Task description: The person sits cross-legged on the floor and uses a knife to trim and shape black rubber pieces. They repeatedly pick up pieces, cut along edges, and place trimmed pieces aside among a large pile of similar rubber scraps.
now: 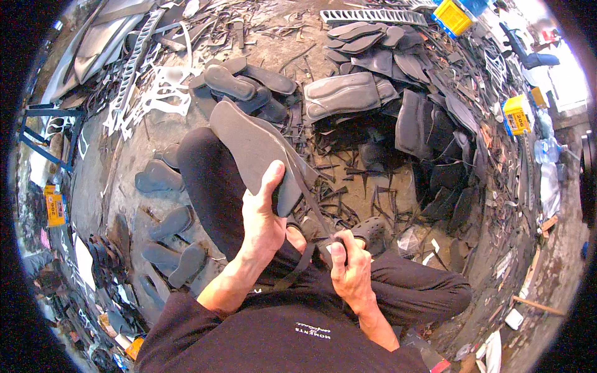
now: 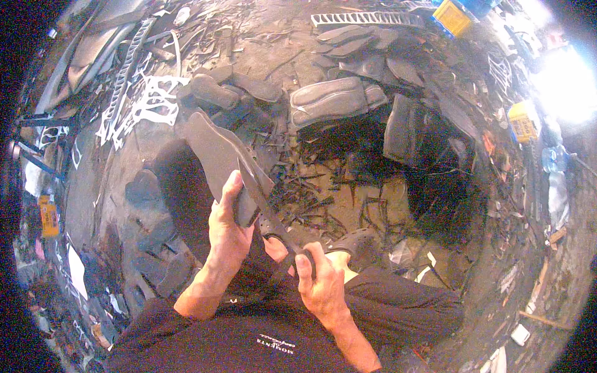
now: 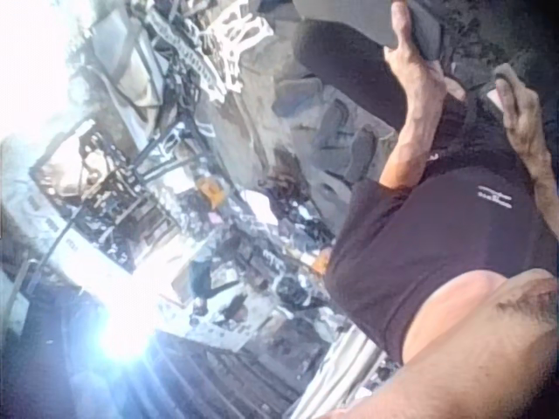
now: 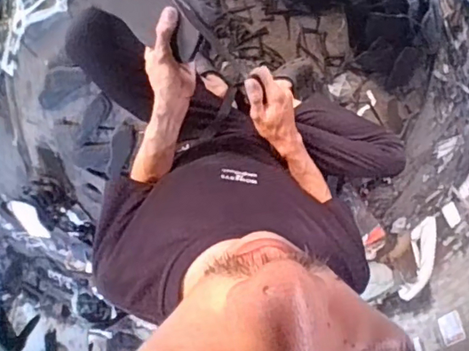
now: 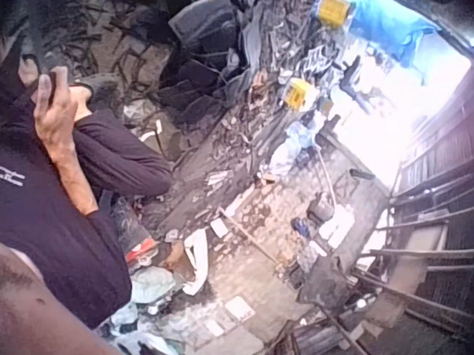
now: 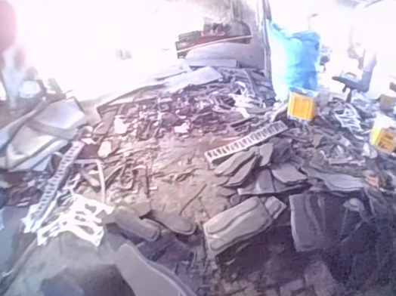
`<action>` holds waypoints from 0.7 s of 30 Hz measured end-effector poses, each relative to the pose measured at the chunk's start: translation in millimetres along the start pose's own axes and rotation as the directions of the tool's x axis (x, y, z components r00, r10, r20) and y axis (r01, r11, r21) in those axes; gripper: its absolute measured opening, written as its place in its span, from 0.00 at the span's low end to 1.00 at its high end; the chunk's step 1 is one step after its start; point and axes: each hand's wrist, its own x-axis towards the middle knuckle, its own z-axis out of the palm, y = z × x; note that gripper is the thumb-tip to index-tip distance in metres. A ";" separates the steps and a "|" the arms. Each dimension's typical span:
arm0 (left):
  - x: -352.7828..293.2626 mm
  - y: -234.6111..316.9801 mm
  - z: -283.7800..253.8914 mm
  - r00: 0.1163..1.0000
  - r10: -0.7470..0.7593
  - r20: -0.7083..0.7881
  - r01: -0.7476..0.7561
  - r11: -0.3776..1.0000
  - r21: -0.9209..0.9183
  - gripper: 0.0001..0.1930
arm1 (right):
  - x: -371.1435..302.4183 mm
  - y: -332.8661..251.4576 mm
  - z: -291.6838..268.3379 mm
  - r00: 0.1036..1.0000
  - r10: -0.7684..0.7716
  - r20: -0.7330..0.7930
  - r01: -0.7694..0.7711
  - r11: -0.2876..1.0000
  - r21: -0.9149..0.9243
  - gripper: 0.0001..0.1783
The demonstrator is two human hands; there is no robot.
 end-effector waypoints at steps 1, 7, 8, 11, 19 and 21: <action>-2.4 0.8 -2.8 1.000 -0.015 -0.005 0.015 1.000 -0.008 0.22 | 5.3 -6.8 -2.2 0.999 0.019 0.037 -0.019 1.000 0.004 0.23; -19.6 9.1 -18.8 0.993 -0.094 -0.070 0.100 0.991 0.092 0.21 | 53.6 -29.3 8.2 0.985 0.078 0.153 -0.079 0.997 0.002 0.25; -17.5 6.4 -33.5 0.993 -0.113 -0.033 0.116 0.989 0.091 0.21 | 64.1 -36.2 11.1 0.982 0.076 0.175 -0.083 0.996 0.031 0.26; -19.9 8.4 -48.1 0.988 -0.143 -0.060 0.151 0.976 0.157 0.22 | 81.1 -38.1 18.8 0.984 0.025 0.176 -0.032 0.999 0.036 0.30; -31.3 26.4 -65.5 0.978 -0.204 0.050 0.195 0.970 0.147 0.20 | 133.2 -14.6 69.4 0.983 -0.111 0.144 0.075 0.970 0.233 0.35; -36.4 31.8 -66.1 0.973 -0.222 0.062 0.212 0.968 0.138 0.21 | 153.3 -25.8 78.9 0.979 -0.055 0.197 0.004 0.968 0.250 0.36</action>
